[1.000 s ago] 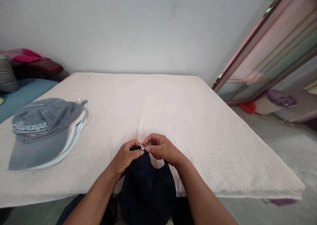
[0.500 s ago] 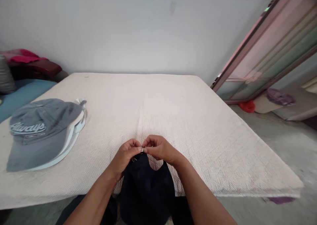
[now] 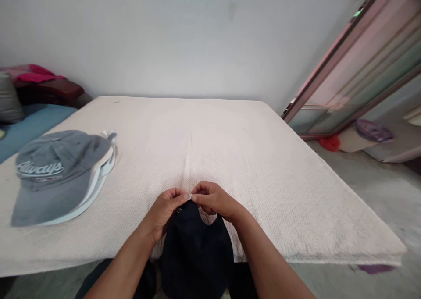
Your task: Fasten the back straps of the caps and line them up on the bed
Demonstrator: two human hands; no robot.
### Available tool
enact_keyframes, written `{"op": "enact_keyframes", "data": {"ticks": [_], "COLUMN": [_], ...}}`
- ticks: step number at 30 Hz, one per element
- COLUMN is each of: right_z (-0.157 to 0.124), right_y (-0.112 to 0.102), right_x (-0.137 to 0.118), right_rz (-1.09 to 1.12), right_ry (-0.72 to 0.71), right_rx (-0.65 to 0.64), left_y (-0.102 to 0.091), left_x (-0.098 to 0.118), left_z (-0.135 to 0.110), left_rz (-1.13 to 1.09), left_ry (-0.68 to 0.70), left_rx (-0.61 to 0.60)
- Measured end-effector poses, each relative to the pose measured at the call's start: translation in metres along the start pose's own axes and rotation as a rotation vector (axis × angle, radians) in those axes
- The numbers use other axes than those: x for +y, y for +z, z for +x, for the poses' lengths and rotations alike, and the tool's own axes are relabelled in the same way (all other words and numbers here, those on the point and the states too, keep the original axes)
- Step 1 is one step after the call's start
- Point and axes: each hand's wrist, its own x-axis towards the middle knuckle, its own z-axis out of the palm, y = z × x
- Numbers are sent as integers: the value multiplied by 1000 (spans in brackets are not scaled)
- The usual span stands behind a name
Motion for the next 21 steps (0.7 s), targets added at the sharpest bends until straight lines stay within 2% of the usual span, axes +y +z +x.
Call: {"op": "enact_keyframes", "data": {"ticks": [4,11,21], "right_z": [0,2,4], "right_y": [2,3,0], "right_x": [-1,2,9], "right_rz": [24,27,43], "right_ry": [25,62,88], "right_rx": [-37,19,22], "left_y": [0,2,-1], "left_x": [-4,-5,-4], "left_z": [1,-2,-3], "left_rz": [-9,-55,14], "left_ry": [14,27,-1], "left_rx": [10,-14,-41]}}
